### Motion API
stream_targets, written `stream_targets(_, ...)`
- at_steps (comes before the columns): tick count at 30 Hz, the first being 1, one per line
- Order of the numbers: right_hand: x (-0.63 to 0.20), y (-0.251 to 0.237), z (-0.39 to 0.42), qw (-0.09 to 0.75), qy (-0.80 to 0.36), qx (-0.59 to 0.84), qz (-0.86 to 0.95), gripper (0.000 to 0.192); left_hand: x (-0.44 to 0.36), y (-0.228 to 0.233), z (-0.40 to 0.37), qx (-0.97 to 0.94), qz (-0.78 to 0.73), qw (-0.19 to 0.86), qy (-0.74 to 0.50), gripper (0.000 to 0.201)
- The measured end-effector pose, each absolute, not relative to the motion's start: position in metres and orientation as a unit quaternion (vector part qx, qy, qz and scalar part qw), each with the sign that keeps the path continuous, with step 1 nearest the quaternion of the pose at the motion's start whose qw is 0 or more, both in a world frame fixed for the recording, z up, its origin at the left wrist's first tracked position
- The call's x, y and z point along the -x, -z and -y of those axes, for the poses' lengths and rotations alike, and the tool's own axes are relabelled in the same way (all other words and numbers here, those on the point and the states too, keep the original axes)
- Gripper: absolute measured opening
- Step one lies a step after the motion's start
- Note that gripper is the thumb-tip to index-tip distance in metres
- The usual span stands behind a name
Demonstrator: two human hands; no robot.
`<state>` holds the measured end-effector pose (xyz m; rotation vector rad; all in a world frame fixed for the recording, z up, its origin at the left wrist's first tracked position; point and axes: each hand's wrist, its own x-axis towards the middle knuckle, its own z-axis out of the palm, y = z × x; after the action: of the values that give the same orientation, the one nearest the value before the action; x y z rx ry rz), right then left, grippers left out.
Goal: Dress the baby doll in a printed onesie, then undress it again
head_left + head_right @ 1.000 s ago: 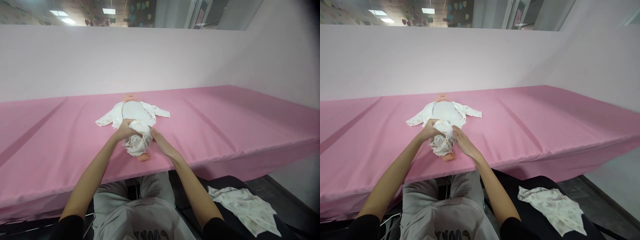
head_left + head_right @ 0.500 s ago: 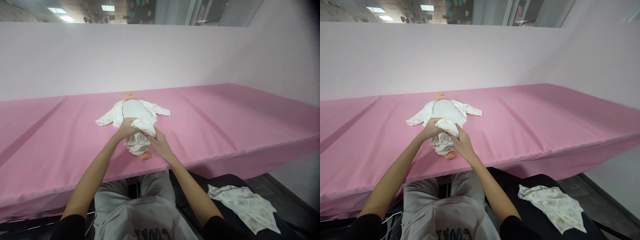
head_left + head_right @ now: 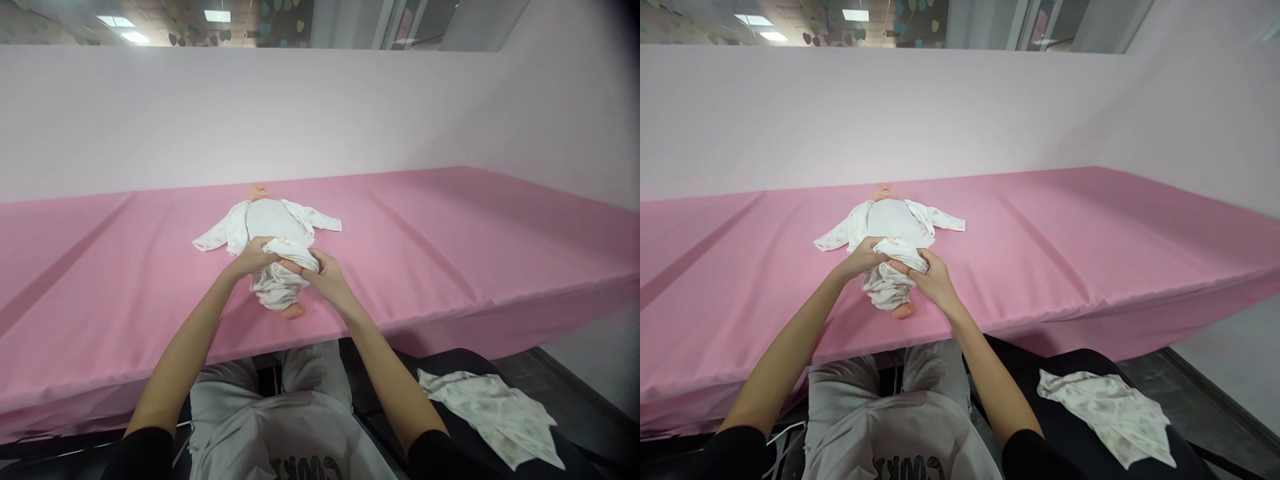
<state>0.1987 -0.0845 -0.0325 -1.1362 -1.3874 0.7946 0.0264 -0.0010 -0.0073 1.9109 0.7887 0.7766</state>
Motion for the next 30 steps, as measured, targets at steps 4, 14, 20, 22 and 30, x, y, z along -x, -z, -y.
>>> stream_targets(4,-0.200,0.034,0.085,0.593,-0.355,0.466,0.552,0.033,-0.024,0.009,-0.002,-0.785,-0.284,0.456,-0.309,0.043)
stream_targets(14,-0.199,0.036,0.088,0.616,-0.357,0.474,0.517,0.042,-0.011,-0.002,0.000,-0.827,-0.224,0.457,-0.238,0.076)
stream_targets(20,-0.196,0.040,0.088,0.624,-0.350,0.475,0.513,0.043,-0.011,-0.004,0.004,-0.812,-0.223,0.491,-0.222,0.079)
stream_targets(22,-0.195,0.041,0.088,0.630,-0.354,0.477,0.501,0.043,-0.010,-0.006,0.006,-0.799,-0.228,0.514,-0.211,0.084)
stream_targets(30,-0.194,0.042,0.085,0.630,-0.386,0.490,0.463,0.043,-0.010,-0.005,0.008,-0.797,-0.261,0.516,-0.173,0.096)
